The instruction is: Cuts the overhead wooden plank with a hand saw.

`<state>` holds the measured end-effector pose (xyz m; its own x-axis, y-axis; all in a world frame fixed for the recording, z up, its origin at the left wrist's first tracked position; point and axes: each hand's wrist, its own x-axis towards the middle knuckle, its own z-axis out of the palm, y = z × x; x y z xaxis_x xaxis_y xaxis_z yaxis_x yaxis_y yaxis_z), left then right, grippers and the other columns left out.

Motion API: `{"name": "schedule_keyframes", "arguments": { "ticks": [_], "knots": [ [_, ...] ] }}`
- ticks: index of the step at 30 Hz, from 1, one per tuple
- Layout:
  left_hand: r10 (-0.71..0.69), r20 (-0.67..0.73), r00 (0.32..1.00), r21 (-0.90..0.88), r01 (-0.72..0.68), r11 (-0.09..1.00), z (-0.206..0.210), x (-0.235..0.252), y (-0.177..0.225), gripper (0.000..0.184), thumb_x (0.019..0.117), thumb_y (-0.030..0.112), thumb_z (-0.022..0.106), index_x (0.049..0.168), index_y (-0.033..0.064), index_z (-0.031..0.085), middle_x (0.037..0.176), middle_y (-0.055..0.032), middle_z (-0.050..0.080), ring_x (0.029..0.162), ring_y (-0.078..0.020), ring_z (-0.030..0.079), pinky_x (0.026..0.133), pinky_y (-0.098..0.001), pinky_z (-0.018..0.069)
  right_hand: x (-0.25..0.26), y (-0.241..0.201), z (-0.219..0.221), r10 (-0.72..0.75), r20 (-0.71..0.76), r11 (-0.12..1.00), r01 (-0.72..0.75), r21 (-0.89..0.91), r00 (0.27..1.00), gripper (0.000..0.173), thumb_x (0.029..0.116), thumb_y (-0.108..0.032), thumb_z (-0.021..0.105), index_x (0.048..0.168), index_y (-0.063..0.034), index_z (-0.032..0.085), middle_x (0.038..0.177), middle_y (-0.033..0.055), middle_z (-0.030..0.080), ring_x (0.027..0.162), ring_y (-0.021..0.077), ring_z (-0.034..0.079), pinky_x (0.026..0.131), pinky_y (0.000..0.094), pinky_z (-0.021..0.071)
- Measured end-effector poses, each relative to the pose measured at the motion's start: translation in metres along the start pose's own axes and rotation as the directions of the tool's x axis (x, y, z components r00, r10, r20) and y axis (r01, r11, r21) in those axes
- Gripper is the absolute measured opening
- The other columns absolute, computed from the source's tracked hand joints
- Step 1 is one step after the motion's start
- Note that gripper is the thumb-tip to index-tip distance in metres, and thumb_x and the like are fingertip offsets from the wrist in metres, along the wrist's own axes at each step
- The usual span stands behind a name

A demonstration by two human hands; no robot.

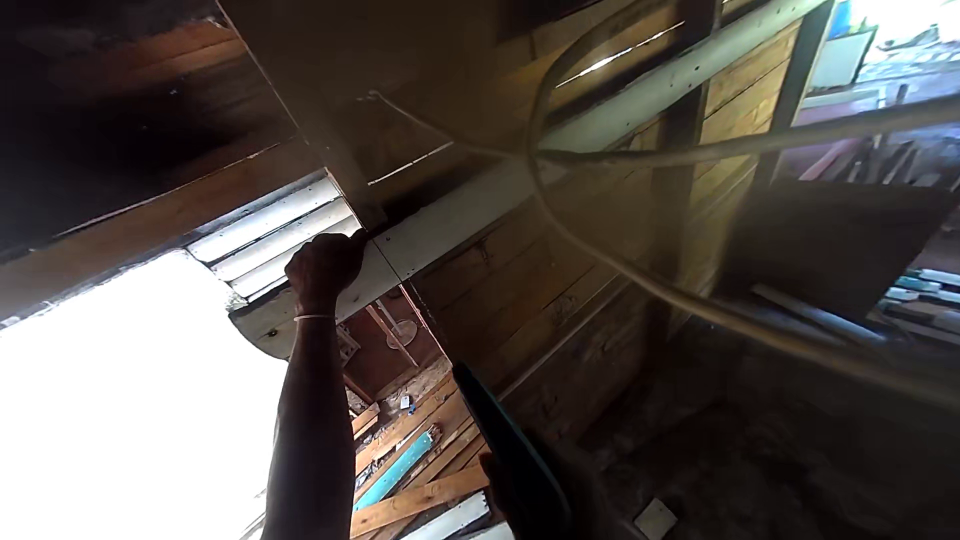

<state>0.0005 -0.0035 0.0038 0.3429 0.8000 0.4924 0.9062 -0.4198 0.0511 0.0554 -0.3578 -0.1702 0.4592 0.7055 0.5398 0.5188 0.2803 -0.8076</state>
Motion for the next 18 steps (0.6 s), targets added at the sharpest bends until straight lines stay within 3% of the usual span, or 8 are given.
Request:
{"name": "schedule_keyframes", "arguments": {
  "ticks": [2, 4, 6, 10, 15, 18],
  "knots": [
    [0.004, -0.004, 1.000, -0.013, -0.004, 1.000, 0.000, -0.002, -0.003, 0.056, 0.1027, 0.056, 0.046, 0.085, 0.0083, 0.069, 0.090, -0.0229, 0.071, 0.091, -0.0465, 0.069, 0.069, -0.0699, 0.0476, -0.005, 0.013, 0.021, -0.070, -0.008, 0.996, 0.070, -0.055, 0.998, 0.038, 0.0938, -0.026, 0.072, 0.119, 0.0016, 0.068, 0.088, 0.0100, 0.075, 0.074, 0.0187, 0.072, 0.065, 0.0392, 0.0611],
    [0.059, -0.091, 0.994, -0.052, -0.064, 0.997, 0.011, -0.005, -0.012, 0.043, 0.1004, 0.048, 0.053, 0.084, 0.0104, 0.067, 0.084, -0.0219, 0.069, 0.084, -0.0466, 0.068, 0.061, -0.0680, 0.0460, -0.019, 0.009, 0.021, -0.086, 0.027, 0.993, 0.088, -0.080, 0.996, 0.042, 0.0939, -0.025, 0.072, 0.123, 0.0036, 0.066, 0.093, 0.0120, 0.076, 0.077, 0.0218, 0.074, 0.065, 0.0422, 0.0611],
    [0.075, -0.136, 0.988, -0.070, -0.085, 0.994, 0.019, -0.007, -0.018, 0.047, 0.1001, 0.053, 0.052, 0.083, 0.0109, 0.065, 0.080, -0.0216, 0.067, 0.080, -0.0466, 0.067, 0.057, -0.0668, 0.0453, -0.032, 0.004, 0.008, -0.084, 0.038, 0.993, 0.087, -0.076, 0.996, 0.037, 0.0946, -0.026, 0.071, 0.116, 0.0037, 0.066, 0.092, 0.0143, 0.075, 0.076, 0.0229, 0.073, 0.064, 0.0419, 0.0605],
    [0.027, -0.049, 0.998, -0.040, -0.029, 0.999, 0.005, -0.004, -0.001, 0.065, 0.1029, 0.062, 0.042, 0.081, 0.0058, 0.066, 0.086, -0.0246, 0.069, 0.089, -0.0477, 0.068, 0.067, -0.0697, 0.0465, -0.036, -0.008, -0.024, -0.072, 0.048, 0.994, 0.075, -0.079, 0.996, 0.034, 0.0965, -0.025, 0.071, 0.112, 0.0057, 0.067, 0.087, 0.0161, 0.073, 0.075, 0.0220, 0.072, 0.068, 0.0379, 0.0597],
    [0.013, -0.050, 0.999, -0.073, -0.017, 0.997, 0.002, 0.000, -0.002, 0.067, 0.1016, 0.066, 0.040, 0.085, 0.0078, 0.070, 0.086, -0.0225, 0.071, 0.090, -0.0458, 0.069, 0.070, -0.0691, 0.0469, -0.029, -0.011, -0.042, -0.083, 0.002, 0.990, 0.083, -0.115, 0.997, 0.037, 0.0933, -0.025, 0.072, 0.110, 0.0084, 0.069, 0.086, 0.0191, 0.074, 0.074, 0.0251, 0.073, 0.071, 0.0386, 0.0601],
    [0.007, -0.048, 0.999, -0.055, -0.010, 0.998, 0.003, 0.001, -0.002, 0.068, 0.1014, 0.066, 0.040, 0.084, 0.0084, 0.069, 0.086, -0.0223, 0.071, 0.090, -0.0450, 0.069, 0.069, -0.0682, 0.0473, -0.026, -0.015, -0.049, -0.014, -0.040, 0.998, 0.012, -0.064, 0.999, 0.033, 0.0944, -0.024, 0.071, 0.099, 0.0081, 0.068, 0.082, 0.0190, 0.072, 0.074, 0.0183, 0.070, 0.071, 0.0290, 0.0574]
  ]
}}
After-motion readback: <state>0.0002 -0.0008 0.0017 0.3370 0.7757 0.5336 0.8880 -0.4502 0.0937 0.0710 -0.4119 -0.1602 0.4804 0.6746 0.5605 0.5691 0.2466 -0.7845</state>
